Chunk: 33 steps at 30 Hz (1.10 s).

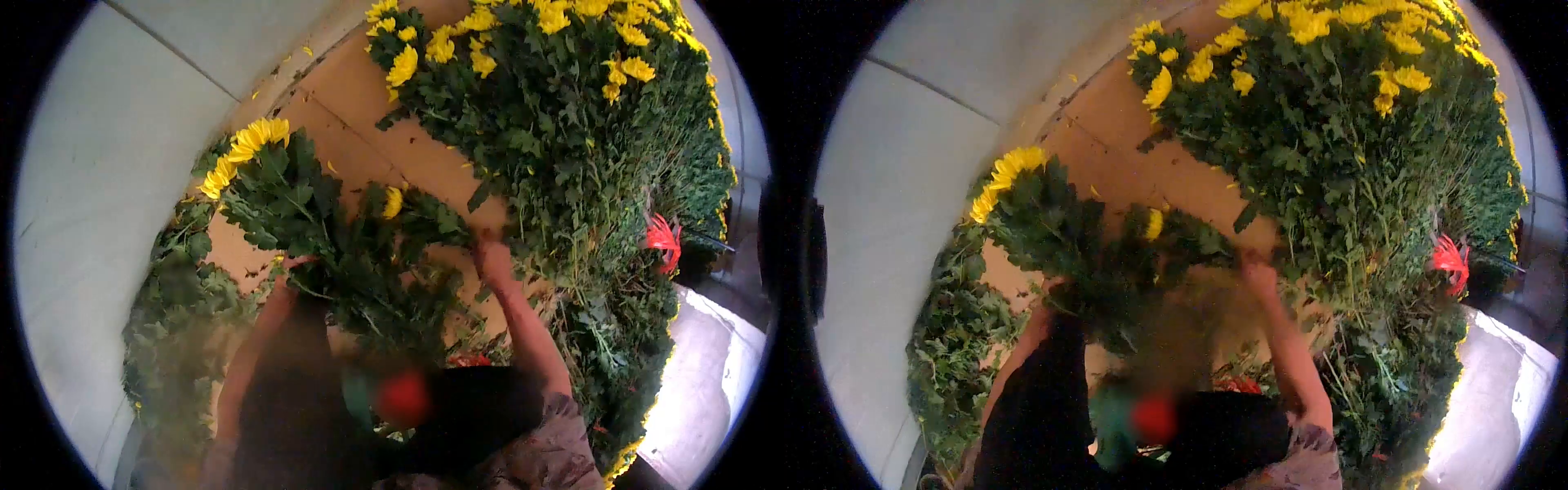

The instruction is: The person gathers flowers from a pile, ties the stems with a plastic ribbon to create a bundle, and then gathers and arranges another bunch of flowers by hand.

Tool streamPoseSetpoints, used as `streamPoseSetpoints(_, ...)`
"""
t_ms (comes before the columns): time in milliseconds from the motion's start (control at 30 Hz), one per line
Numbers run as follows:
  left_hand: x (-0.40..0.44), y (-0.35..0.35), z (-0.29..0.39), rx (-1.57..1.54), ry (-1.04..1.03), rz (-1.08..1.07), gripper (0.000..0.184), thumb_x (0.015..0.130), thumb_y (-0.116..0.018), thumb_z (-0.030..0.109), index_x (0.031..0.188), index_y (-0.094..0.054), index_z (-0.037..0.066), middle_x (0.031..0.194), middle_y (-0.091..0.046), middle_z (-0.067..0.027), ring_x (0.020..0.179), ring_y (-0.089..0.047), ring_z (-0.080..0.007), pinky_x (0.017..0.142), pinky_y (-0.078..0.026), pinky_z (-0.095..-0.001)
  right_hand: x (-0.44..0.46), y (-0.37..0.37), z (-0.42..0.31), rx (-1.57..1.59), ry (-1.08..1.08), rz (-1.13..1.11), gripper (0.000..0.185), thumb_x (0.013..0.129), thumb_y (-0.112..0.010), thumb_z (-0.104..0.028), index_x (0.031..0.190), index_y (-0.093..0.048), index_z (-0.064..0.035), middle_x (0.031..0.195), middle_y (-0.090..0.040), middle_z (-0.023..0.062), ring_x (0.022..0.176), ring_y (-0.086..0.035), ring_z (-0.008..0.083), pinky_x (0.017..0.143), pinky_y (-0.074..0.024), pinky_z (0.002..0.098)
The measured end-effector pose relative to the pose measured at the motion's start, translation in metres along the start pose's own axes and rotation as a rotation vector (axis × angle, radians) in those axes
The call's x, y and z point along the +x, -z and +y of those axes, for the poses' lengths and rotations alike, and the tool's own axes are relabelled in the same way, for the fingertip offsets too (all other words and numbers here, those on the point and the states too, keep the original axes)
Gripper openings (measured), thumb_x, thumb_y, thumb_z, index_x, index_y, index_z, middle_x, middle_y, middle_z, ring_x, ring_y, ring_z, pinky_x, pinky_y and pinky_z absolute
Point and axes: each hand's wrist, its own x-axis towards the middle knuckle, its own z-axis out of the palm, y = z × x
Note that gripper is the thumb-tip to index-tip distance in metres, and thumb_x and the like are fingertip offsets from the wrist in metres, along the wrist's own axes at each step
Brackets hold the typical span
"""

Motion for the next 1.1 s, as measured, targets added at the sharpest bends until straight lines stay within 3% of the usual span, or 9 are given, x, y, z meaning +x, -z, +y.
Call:
streamPoseSetpoints(167, -0.006, 0.002, -0.001, -0.009, -0.002, 0.007, 0.026, 0.084, -0.063, 0.008, 0.109, -0.06, 0.002, 0.111, -0.061, -0.008, 0.1, -0.059, -0.0203, 0.087, -0.049, -0.0352, 0.044, 0.047, -0.049, 0.21, 0.013, -0.056, 0.041, 0.083, -0.055, -0.009, 0.123, -0.053, -0.0113, 0.097, -0.059, 0.0166, 0.08, -0.059, 0.038, 0.066, -0.047, 0.0461)
streamPoseSetpoints(233, -0.006, 0.006, -0.003, -0.008, 0.0, 0.01, 0.026, 0.084, -0.063, 0.008, 0.109, -0.06, 0.003, 0.112, -0.061, -0.008, 0.101, -0.059, -0.0203, 0.087, -0.049, -0.0352, 0.051, 0.039, -0.035, 0.292, 0.088, -0.267, 0.041, 0.082, -0.054, -0.005, 0.123, -0.053, -0.0094, 0.093, -0.06, 0.0187, 0.082, -0.059, 0.0377, 0.066, -0.047, 0.0455)
streamPoseSetpoints(433, -0.012, 0.01, -0.004, -0.013, -0.003, 0.032, 0.027, 0.084, -0.062, 0.008, 0.11, -0.059, 0.003, 0.112, -0.06, -0.0081, 0.101, -0.059, -0.0204, 0.087, -0.049, -0.0352, 0.045, 0.178, -0.082, 0.414, -0.12, -0.236, 0.043, 0.084, -0.055, -0.006, 0.126, -0.048, -0.0093, 0.096, -0.061, 0.0204, 0.085, -0.059, 0.0387, 0.069, -0.0464, 0.047)
streamPoseSetpoints(500, -0.006, 0.005, -0.003, 0.001, 0.002, 0.02, 0.027, 0.084, -0.062, 0.007, 0.11, -0.059, 0.003, 0.112, -0.06, -0.0081, 0.101, -0.059, -0.0205, 0.087, -0.049, -0.0352, 0.048, 0.219, -0.101, 0.431, -0.05, -0.136, 0.046, 0.083, -0.056, -0.007, 0.128, -0.046, -0.0099, 0.096, -0.061, 0.0201, 0.085, -0.059, 0.039, 0.07, -0.0469, 0.0471)
streamPoseSetpoints(733, -0.002, 0.0, -0.007, 0.038, 0.015, 0.023, 0.027, 0.085, -0.062, 0.007, 0.111, -0.058, 0.003, 0.113, -0.06, -0.0081, 0.101, -0.059, -0.0206, 0.087, -0.049, -0.0351, 0.069, 0.243, -0.164, 0.66, 0.314, -0.028, 0.051, 0.08, -0.057, -0.006, 0.129, -0.043, -0.003, 0.095, -0.06, 0.0189, 0.086, -0.061, 0.0376, 0.07, -0.0493, 0.0465)
streamPoseSetpoints(867, 0.005, -0.004, 0.0, 0.079, 0.039, 0.009, 0.028, 0.085, -0.061, 0.007, 0.112, -0.058, 0.003, 0.114, -0.059, -0.0081, 0.102, -0.058, -0.0207, 0.087, -0.049, -0.0351, 0.111, 0.224, -0.156, 0.603, 0.289, 0.078, 0.046, 0.079, -0.057, -0.007, 0.124, -0.047, -0.0026, 0.095, -0.061, 0.0193, 0.087, -0.061, 0.0374, 0.071, -0.0501, 0.0458)
streamPoseSetpoints(933, 0.005, -0.005, 0.002, 0.096, 0.04, 0.004, 0.028, 0.085, -0.061, 0.007, 0.112, -0.057, 0.003, 0.114, -0.059, -0.0081, 0.102, -0.058, -0.0207, 0.087, -0.049, -0.0351, 0.14, 0.197, -0.132, 0.727, 0.049, -0.147, 0.04, 0.079, -0.056, -0.006, 0.118, -0.05, -0.0005, 0.097, -0.062, 0.0203, 0.087, -0.061, 0.0376, 0.071, -0.0501, 0.0466)
streamPoseSetpoints(1067, 0.005, -0.001, 0.001, 0.123, 0.053, 0.0, 0.028, 0.085, -0.061, 0.007, 0.113, -0.057, 0.003, 0.114, -0.059, -0.0082, 0.102, -0.058, -0.0208, 0.087, -0.049, -0.0351, 0.16, 0.196, -0.211, 0.743, 0.376, 0.226, 0.034, 0.082, -0.054, -0.007, 0.114, -0.051, 0.0019, 0.093, -0.063, 0.0222, 0.086, -0.061, 0.0416, 0.078, -0.0486, 0.0494)
streamPoseSetpoints(1100, 0.008, -0.003, 0.003, 0.131, 0.06, -0.002, 0.028, 0.085, -0.061, 0.007, 0.113, -0.057, 0.003, 0.114, -0.059, -0.0082, 0.102, -0.058, -0.0208, 0.087, -0.049, -0.0351, 0.162, 0.209, -0.22, 0.802, 0.399, 0.186, 0.035, 0.081, -0.054, -0.008, 0.115, -0.051, 0.0015, 0.094, -0.062, 0.023, 0.089, -0.061, 0.0417, 0.081, -0.0481, 0.0496)
